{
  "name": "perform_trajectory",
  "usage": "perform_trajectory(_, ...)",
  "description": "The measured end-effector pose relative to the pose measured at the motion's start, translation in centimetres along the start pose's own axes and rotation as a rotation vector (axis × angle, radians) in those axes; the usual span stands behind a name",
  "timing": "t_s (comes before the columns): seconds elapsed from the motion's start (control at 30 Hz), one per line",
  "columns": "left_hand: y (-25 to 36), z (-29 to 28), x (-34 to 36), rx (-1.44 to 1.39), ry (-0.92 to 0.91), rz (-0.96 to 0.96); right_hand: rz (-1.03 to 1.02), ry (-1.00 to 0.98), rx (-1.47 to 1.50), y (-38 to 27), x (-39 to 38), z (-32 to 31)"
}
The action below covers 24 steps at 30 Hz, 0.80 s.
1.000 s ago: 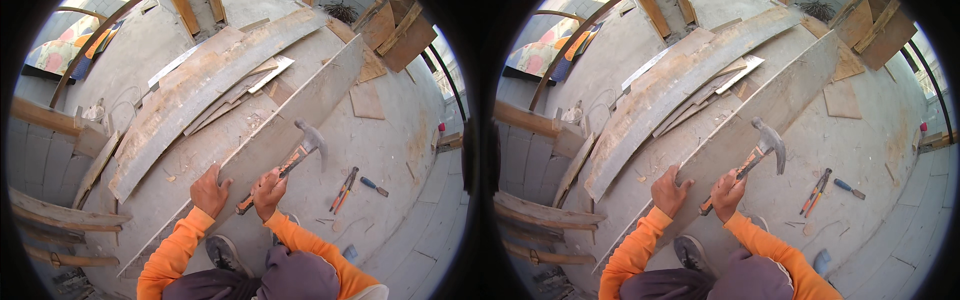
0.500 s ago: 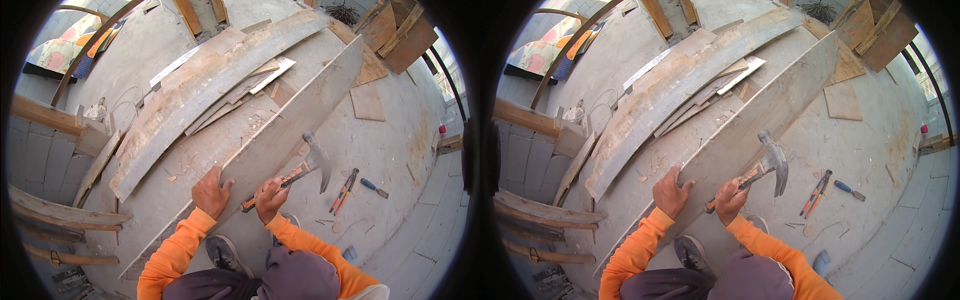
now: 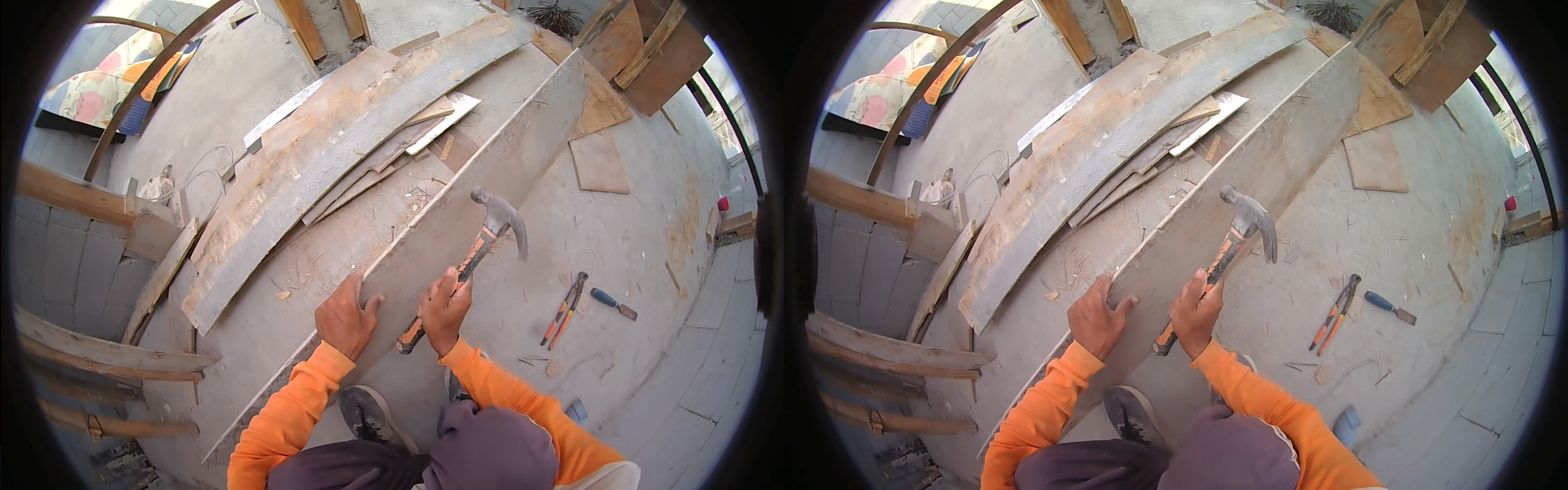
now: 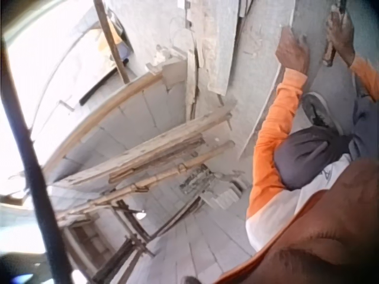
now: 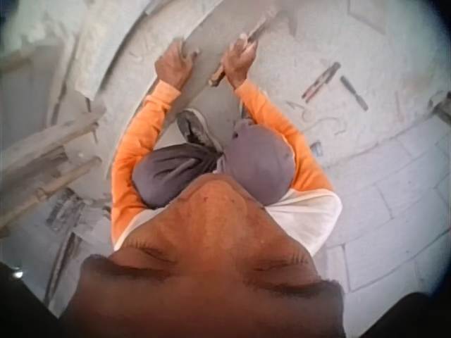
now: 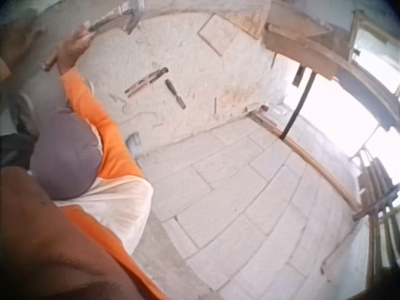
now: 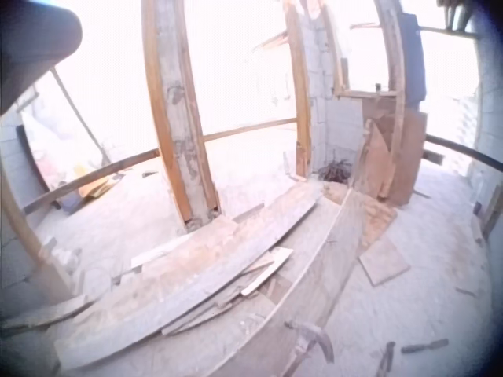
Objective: The person removes nails from a wooden plank using the claw of a hammer and a pair of pliers, working across the surface of the wood.
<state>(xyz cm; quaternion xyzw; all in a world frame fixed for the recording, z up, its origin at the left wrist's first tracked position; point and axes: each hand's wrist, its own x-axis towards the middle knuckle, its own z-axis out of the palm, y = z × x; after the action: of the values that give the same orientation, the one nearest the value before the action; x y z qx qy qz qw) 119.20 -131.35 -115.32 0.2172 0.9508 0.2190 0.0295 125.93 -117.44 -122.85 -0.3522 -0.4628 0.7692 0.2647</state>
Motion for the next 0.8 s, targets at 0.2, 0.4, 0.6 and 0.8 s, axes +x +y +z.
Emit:
perform_trajectory(0.2,0.1,0.0,0.4,0.017,-0.025,0.039,-0.023,-0.128,-0.136,0.2,1.5,-2.3)
perform_trajectory(0.4,0.2,-3.0,-1.5,-0.01,-0.065,0.142,-0.047,0.12,0.128,-8.7,4.3,-5.0)
perform_trajectory(0.6,-3.9,-6.2,-5.1,0.054,-0.116,0.143,-0.137,0.166,0.168,-12.6,7.2,-6.3)
perform_trajectory(0.8,-3.3,-6.3,-3.9,0.207,-0.214,0.087,-0.156,0.306,0.286,-13.2,5.9,-3.0)
